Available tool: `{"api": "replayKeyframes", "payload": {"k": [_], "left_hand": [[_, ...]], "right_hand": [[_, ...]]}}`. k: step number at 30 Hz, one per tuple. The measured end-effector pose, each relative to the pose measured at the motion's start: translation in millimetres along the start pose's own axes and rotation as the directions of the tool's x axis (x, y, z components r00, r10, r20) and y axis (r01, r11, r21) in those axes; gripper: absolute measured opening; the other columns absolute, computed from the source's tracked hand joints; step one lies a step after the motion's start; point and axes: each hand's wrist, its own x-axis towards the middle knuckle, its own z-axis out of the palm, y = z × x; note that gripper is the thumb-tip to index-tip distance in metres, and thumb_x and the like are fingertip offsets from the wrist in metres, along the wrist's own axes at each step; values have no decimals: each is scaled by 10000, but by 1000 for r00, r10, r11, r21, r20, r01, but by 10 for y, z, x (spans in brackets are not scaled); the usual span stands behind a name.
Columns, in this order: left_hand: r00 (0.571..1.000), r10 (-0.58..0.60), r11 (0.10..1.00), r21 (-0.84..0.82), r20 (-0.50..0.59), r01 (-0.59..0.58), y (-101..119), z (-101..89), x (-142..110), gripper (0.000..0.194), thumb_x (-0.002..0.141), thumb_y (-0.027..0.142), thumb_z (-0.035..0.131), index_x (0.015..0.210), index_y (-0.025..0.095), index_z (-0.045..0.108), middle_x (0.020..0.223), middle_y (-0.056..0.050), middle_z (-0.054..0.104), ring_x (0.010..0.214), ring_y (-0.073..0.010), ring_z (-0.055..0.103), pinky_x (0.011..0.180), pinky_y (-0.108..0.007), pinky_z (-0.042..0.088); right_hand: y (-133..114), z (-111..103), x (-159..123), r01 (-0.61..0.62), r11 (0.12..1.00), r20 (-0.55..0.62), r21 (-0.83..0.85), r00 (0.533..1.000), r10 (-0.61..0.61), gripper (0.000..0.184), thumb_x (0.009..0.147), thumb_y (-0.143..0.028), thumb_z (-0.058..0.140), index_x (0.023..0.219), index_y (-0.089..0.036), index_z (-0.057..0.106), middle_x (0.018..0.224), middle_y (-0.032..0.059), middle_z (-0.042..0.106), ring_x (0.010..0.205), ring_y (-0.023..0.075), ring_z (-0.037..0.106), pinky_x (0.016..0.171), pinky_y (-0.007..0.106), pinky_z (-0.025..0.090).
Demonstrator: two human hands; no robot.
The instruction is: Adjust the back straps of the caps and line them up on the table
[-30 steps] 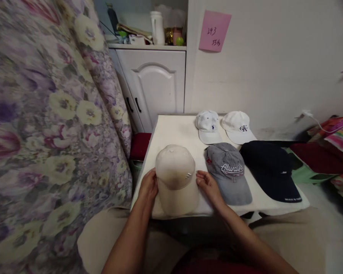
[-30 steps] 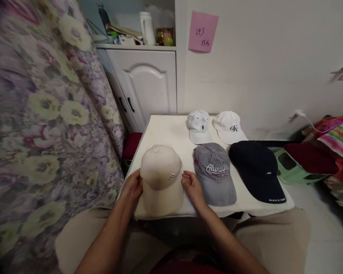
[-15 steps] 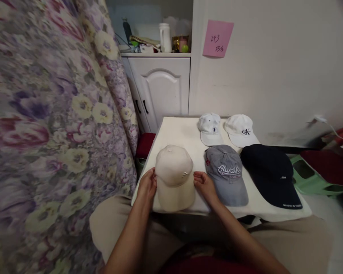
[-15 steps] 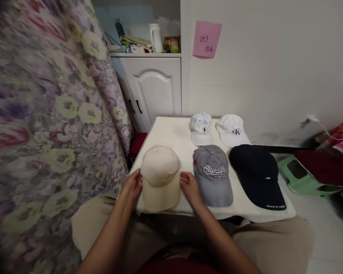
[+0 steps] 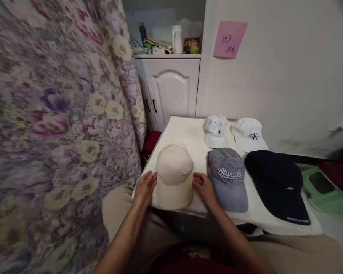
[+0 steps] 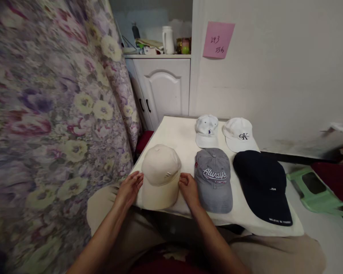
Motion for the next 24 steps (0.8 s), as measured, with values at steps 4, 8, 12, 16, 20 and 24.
{"api": "replayKeyframes", "payload": {"k": [4, 8, 12, 16, 20, 24], "left_hand": [[997, 44, 999, 25, -68, -42, -53, -218, -501, 202, 864, 55, 605, 1030, 166, 638, 948, -64, 719, 888, -132, 692, 850, -232, 553], [995, -16, 999, 46, -95, 20, -175, -358, -842, 195, 850, 54, 604, 1006, 162, 650, 931, -63, 711, 878, -141, 693, 854, -265, 564], [990, -92, 994, 43, -109, 97, -207, -420, -952, 182, 790, 50, 639, 948, 135, 668, 901, -72, 727, 844, -152, 707, 858, -276, 572], [969, -243, 970, -11, -40, 243, -270, -443, -1025, 194, 752, 23, 643, 912, 126, 679, 923, -119, 749, 850, -217, 741, 828, -317, 605], [931, -366, 919, -159, -2, 361, -394, -349, -1089, 232, 807, -35, 526, 789, 164, 644, 910, -115, 753, 854, -228, 754, 811, -362, 628], [918, -396, 881, -285, -5, 378, -420, -172, -1069, 264, 850, -27, 494, 779, 190, 625, 800, -55, 748, 702, -172, 745, 688, -294, 637]], "right_hand": [[1, 15, 4, 4, 1000, 14, 10, 1000, -4, 294, 631, -204, 637, 925, -189, 639, 897, 83, 761, 849, 246, 734, 776, 359, 564], [3, 19, 11, 15, 1000, 10, 16, 1000, -16, 274, 636, -180, 623, 909, -193, 645, 891, 76, 762, 854, 244, 735, 772, 356, 564], [0, 8, 7, 19, 1000, 26, 23, 999, -20, 283, 647, -166, 606, 925, -191, 649, 882, 67, 768, 844, 231, 737, 774, 340, 562], [-14, -1, 4, 9, 1000, 34, 22, 999, -10, 263, 659, -199, 622, 921, -189, 644, 832, 59, 772, 792, 231, 739, 730, 337, 564], [-45, -6, -16, 16, 1000, 25, 3, 1000, -16, 248, 678, -229, 639, 922, -187, 644, 839, 62, 771, 799, 235, 736, 741, 343, 559], [-86, 4, -62, 25, 999, 30, -25, 999, -25, 205, 703, -238, 640, 903, -192, 644, 793, 55, 759, 756, 237, 728, 697, 333, 558]]}}
